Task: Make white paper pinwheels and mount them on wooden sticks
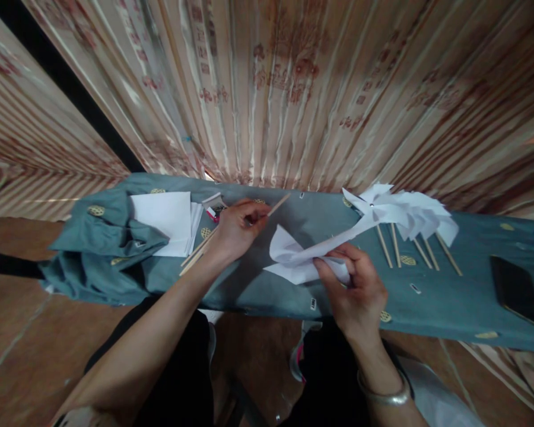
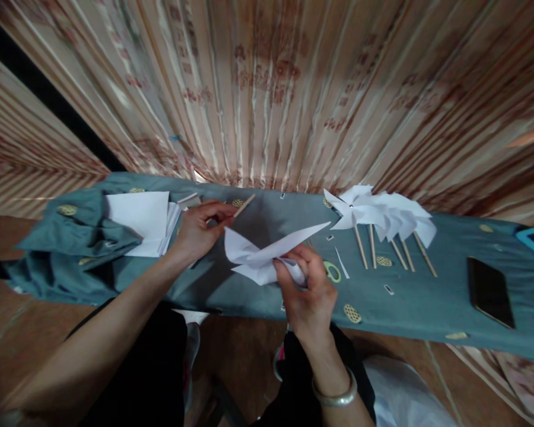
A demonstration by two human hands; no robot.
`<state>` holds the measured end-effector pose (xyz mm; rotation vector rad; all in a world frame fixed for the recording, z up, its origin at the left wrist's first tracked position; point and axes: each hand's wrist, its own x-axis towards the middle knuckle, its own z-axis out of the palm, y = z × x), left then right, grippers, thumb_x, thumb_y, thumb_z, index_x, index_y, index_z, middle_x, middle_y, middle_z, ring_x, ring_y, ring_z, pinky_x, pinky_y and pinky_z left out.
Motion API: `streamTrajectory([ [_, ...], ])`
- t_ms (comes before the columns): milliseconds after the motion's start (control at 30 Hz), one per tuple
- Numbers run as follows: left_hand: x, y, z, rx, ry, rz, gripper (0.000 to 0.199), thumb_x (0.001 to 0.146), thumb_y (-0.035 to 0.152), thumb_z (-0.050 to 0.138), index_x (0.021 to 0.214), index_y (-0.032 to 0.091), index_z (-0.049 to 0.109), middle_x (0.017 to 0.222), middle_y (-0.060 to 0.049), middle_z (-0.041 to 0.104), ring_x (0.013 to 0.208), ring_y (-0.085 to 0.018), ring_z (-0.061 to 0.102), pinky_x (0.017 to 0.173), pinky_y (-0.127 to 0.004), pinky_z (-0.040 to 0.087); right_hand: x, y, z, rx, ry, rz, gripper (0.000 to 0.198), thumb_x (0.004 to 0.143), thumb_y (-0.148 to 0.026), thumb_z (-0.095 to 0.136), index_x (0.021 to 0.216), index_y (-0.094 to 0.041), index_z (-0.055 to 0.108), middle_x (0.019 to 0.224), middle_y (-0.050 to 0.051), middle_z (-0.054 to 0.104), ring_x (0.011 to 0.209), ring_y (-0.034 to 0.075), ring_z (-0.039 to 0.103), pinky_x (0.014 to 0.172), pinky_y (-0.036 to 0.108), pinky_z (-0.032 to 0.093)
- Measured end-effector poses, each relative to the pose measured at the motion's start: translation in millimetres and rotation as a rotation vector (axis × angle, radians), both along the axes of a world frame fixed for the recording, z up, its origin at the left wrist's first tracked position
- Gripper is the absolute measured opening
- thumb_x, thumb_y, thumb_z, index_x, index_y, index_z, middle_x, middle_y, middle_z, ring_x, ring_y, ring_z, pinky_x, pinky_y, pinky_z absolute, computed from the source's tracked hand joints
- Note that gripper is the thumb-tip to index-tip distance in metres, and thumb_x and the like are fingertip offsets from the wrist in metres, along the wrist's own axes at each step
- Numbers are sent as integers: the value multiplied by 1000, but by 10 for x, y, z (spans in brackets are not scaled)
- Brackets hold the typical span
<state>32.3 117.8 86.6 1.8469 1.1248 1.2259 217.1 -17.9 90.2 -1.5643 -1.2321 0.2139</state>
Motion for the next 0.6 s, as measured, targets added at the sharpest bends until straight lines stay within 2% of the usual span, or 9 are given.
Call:
streamTrajectory([
  [67, 69, -179, 50, -207, -223, -103, 14, 71, 23, 70, 81, 15, 75, 82, -3, 71, 72, -15, 63, 69, -26, 49, -40, -97, 81, 128, -239, 36, 23, 83, -26, 70, 106, -23, 65, 92, 3, 78, 81, 19, 75, 72, 30, 59],
  [133, 115, -326, 75, -466, -399, -177, 20, 65, 28, 78, 81, 16, 75, 79, -3, 72, 71, -15, 64, 68, -26, 50, -77, -171, 150, 232, -410, 96, 23, 86, -18, 67, 109, -23, 63, 93, 3, 78, 84, 19, 75, 76, 29, 59],
  [233, 168, -464, 100, -778, -602, -297, 31, 57, 31, 87, 81, 16, 74, 71, -1, 70, 66, -13, 64, 67, -25, 51, -101, -226, 226, 303, -526, 170, 30, 87, -11, 64, 115, -23, 59, 92, 4, 78, 87, 19, 75, 77, 30, 60],
  [300, 209, -518, 116, -909, -679, -361, 35, 53, 30, 90, 80, 15, 74, 66, 0, 68, 60, -11, 62, 61, -22, 48, -89, -239, 257, 320, -554, 185, 34, 87, -9, 63, 118, -22, 57, 95, 5, 78, 88, 20, 75, 78, 31, 60],
  [433, 287, -605, 138, -1044, -750, -421, 36, 52, 29, 92, 80, 14, 74, 64, 0, 67, 57, -7, 59, 55, -17, 45, -39, -269, 291, 308, -577, 156, 37, 86, -7, 63, 119, -22, 56, 96, 6, 78, 90, 20, 75, 81, 32, 59],
  [600, 346, -651, 140, -1061, -731, -446, 35, 50, 28, 93, 75, 14, 73, 59, 3, 64, 49, -5, 54, 47, -15, 38, -20, -315, 319, 275, -596, 140, 37, 85, -6, 63, 118, -22, 57, 95, 5, 78, 88, 19, 74, 81, 30, 59],
])
